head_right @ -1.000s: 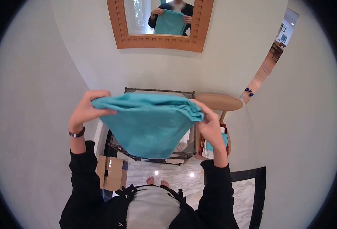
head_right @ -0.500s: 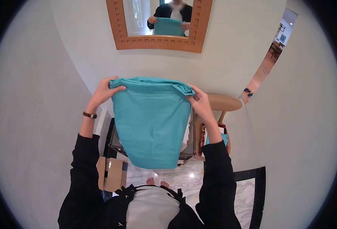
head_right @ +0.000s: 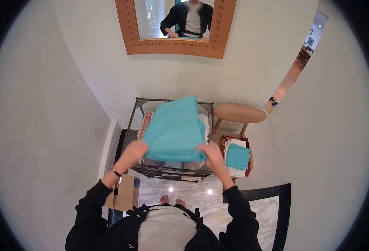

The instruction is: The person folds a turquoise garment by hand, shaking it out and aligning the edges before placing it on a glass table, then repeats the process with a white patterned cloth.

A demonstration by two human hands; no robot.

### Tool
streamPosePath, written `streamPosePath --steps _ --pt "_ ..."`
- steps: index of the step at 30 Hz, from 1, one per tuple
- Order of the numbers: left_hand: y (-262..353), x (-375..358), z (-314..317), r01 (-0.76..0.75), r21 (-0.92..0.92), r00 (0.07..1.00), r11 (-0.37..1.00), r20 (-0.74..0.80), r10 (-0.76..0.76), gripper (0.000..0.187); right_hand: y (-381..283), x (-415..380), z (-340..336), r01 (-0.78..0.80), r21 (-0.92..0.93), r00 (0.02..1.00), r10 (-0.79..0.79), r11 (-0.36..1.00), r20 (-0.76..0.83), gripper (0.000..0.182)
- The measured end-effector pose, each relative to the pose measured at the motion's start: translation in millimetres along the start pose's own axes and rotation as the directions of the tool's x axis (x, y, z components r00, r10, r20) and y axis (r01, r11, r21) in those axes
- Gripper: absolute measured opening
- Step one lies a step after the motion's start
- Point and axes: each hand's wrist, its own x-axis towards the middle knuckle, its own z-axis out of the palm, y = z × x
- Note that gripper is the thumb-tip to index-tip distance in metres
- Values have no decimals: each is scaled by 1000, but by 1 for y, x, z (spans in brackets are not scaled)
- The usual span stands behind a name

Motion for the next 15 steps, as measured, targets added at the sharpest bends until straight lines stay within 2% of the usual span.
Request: streamPosePath --steps 1,2,4,5,6,8,9,10,12,15 --pt "8 -34 54 -12 12 994 1000 110 11 11 3 -36 22 -21 -34 999 23 999 49 54" --pt "28 -52 71 -44 58 968 997 248 29 10 7 -71 43 -36 -71 994 43 997 96 55" --pt "55 -91 114 -121 79 966 989 240 99 12 8 -127 73 -36 -33 979 41 999 199 51" --pt "67 -104 121 -75 -18 952 997 297 77 17 1 -145 78 -20 -57 964 35 998 262 48" --pt "75 -111 124 -63 -8 956 998 285 63 17 -4 -156 81 -7 -81 945 33 997 325 45" --pt "84 -121 126 -40 10 963 999 266 35 19 -5 -167 86 -8 -84 933 38 996 358 44" --pt "85 -125 129 40 -65 937 997 350 -15 20 -9 -170 87 -12 -83 925 42 997 378 43" --pt "84 -128 131 57 -66 937 996 348 -30 22 -11 -171 87 -2 -101 924 40 995 380 42" --pt "82 -131 135 87 -68 939 994 338 -59 24 -13 -167 87 22 -144 923 35 989 382 41" --pt "79 -131 136 80 -58 911 995 409 -50 30 -19 -158 84 24 -154 915 41 988 402 43"
